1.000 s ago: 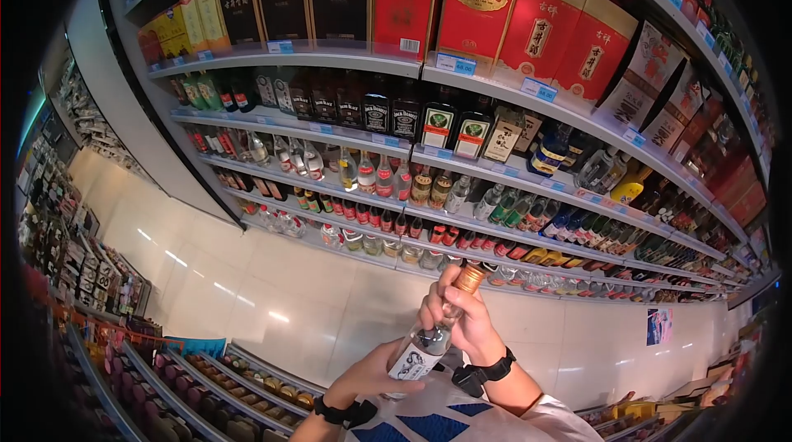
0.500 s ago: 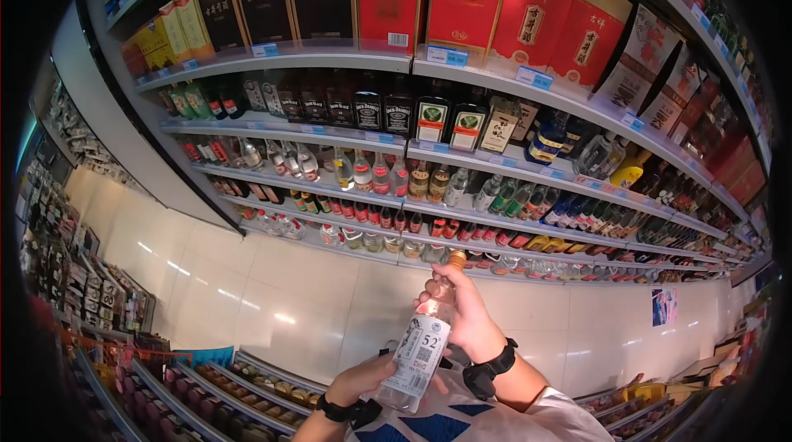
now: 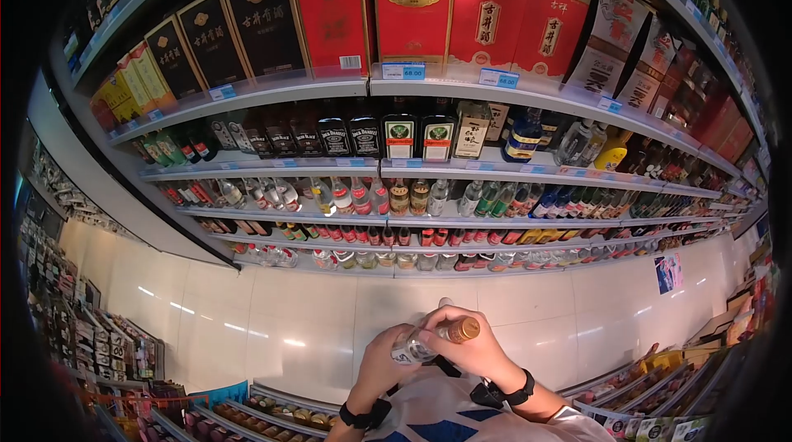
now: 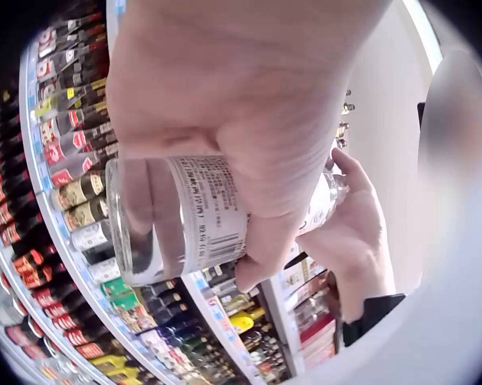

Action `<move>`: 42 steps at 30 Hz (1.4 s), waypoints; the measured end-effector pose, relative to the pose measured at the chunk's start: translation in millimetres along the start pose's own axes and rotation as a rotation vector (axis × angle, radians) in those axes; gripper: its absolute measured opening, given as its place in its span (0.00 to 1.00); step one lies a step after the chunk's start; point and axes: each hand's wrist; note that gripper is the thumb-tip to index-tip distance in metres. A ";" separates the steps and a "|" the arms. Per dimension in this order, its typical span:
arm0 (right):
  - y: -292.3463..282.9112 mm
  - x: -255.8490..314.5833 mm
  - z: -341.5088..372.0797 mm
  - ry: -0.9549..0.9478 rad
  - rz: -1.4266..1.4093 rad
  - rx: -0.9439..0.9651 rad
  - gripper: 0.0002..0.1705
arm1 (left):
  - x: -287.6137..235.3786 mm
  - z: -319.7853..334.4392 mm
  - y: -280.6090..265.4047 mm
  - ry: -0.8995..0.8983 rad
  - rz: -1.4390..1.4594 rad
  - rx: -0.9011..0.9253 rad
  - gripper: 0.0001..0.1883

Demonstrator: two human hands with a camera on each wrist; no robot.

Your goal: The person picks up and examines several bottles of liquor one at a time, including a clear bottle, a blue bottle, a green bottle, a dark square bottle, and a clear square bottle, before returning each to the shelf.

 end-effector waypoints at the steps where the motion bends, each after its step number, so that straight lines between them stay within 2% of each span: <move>1: -4.1 9.2 1.5 0.119 0.092 -0.017 0.07 | 6.3 -3.3 -3.6 0.067 -0.164 -0.078 0.37; 2: -9.7 14.9 2.1 0.240 0.183 -0.032 0.09 | 11.4 -6.6 -5.3 0.132 -0.327 -0.157 0.37; 3: -17.9 8.9 1.8 0.288 0.179 -0.045 0.14 | 9.2 -10.1 -8.2 0.133 -0.360 -0.146 0.37; 4: -22.5 3.6 1.4 0.288 0.175 -0.049 0.14 | 8.9 -14.5 -10.1 0.134 -0.362 -0.142 0.37; 7: -28.8 -2.8 -2.2 0.023 0.213 -0.027 0.16 | 14.4 -30.0 -8.6 0.195 -0.375 -0.054 0.38; 11: -41.8 -2.5 -8.2 -0.011 0.248 -0.067 0.13 | 12.1 -57.4 5.9 0.189 -0.281 0.081 0.40; 13: -49.1 -4.3 -14.4 0.004 0.365 -0.149 0.11 | 0.8 -70.9 11.9 0.328 -0.378 -0.029 0.41; 17: -74.5 -4.9 -35.8 0.021 0.489 -0.294 0.11 | 42.8 -83.9 20.4 0.316 -0.544 -0.031 0.40; 18: -84.4 -7.9 -42.1 0.016 0.486 -0.301 0.11 | 60.3 -79.8 19.0 0.198 -0.631 0.117 0.40; 21: -118.2 -22.8 -63.8 -0.048 0.541 -0.380 0.11 | 110.4 -66.9 19.3 -0.031 -0.749 0.326 0.41; 23: -142.6 -39.3 -83.3 -0.095 0.584 -0.374 0.12 | 129.9 -58.2 20.0 -0.193 -0.803 0.383 0.41; 24: -154.1 -46.7 -92.7 -0.148 0.624 -0.368 0.13 | 133.5 -55.4 17.9 -0.224 -0.817 0.385 0.41; 25: -165.6 -49.4 -103.5 -0.116 0.631 -0.348 0.14 | 137.0 -52.5 15.8 -0.256 -0.830 0.386 0.40; 28: -199.6 -71.9 -142.9 -0.159 0.637 -0.349 0.12 | 159.2 -45.7 20.8 -0.389 -0.733 0.316 0.40; 30: -220.3 -84.7 -166.5 -0.114 0.584 -0.331 0.13 | 172.7 -44.5 26.6 -0.492 -0.628 0.227 0.40; 34: -256.7 -127.4 -215.4 -0.098 0.520 -0.265 0.16 | 180.8 -56.1 46.0 -0.587 -0.461 0.084 0.38; 37: -270.1 -143.9 -240.4 -0.153 0.586 -0.188 0.16 | 172.1 -67.5 66.8 -0.604 -0.395 0.004 0.38; 42: -280.3 -153.5 -266.9 -0.109 0.574 -0.125 0.16 | 150.7 -76.4 104.2 -0.602 -0.321 -0.143 0.39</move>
Point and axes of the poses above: each hand's wrist, its own z-axis away from the middle knuckle, its own y-axis out of the palm, x = y × z, and after that the axes turned 14 degrees about -z, right-handed
